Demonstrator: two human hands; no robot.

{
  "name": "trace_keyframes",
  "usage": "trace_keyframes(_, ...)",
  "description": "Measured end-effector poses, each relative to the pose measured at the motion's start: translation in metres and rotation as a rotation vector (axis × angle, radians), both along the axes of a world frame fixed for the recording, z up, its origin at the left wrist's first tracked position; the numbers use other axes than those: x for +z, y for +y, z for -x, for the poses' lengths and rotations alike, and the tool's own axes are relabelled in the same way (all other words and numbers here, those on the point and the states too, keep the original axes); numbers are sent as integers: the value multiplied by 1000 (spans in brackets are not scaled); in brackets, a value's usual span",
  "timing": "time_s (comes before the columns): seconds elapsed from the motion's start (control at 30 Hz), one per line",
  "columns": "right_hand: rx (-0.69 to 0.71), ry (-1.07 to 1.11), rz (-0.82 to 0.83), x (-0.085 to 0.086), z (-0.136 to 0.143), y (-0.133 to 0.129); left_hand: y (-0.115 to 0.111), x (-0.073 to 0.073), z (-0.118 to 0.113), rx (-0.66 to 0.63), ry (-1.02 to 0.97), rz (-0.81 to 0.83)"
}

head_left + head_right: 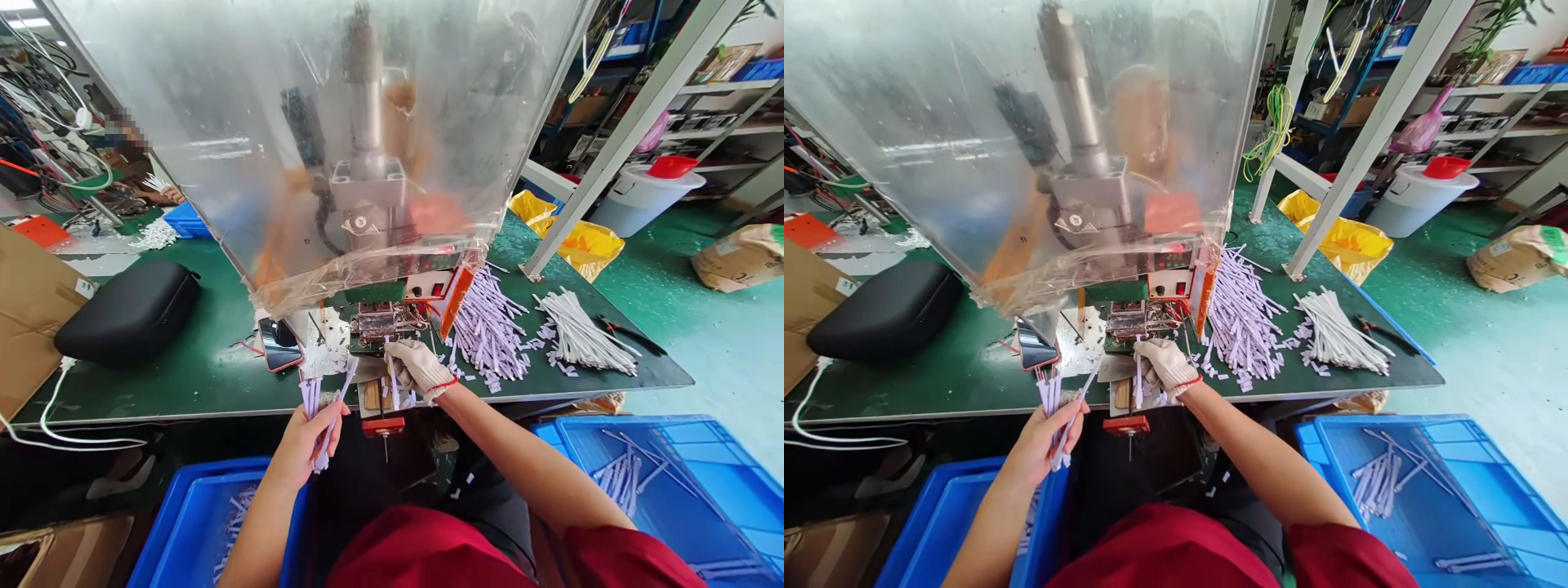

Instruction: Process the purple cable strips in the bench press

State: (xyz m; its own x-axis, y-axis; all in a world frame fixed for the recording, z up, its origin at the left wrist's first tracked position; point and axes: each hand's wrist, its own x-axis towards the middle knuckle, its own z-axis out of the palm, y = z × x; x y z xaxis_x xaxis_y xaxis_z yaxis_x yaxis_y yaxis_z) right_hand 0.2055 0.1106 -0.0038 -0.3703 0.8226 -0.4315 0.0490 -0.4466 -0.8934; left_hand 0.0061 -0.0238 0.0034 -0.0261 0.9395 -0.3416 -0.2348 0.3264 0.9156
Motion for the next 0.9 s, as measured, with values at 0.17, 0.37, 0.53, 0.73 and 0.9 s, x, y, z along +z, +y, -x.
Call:
trace_keyframes(0.17, 201, -238, -352, 39, -27, -1, 13, 12, 6, -231, 148, -28)
trace_keyframes(0.37, 686, -233, -508, 78, -44, -29, 36, 33, -3, -581, 299, -26)
trace_keyframes(0.53, 625, -205, -396, 79, -77, -40, 37, 33, 3, -730, 111, 44)
trace_keyframes(0.73, 72, -960, -606, 66, -157, 61, 34, 12, 20, -193, -57, 151)
trace_keyframes(0.9, 19, -1229, -565, 47, -157, 140, 50, -1, -30, -97, 111, 18)
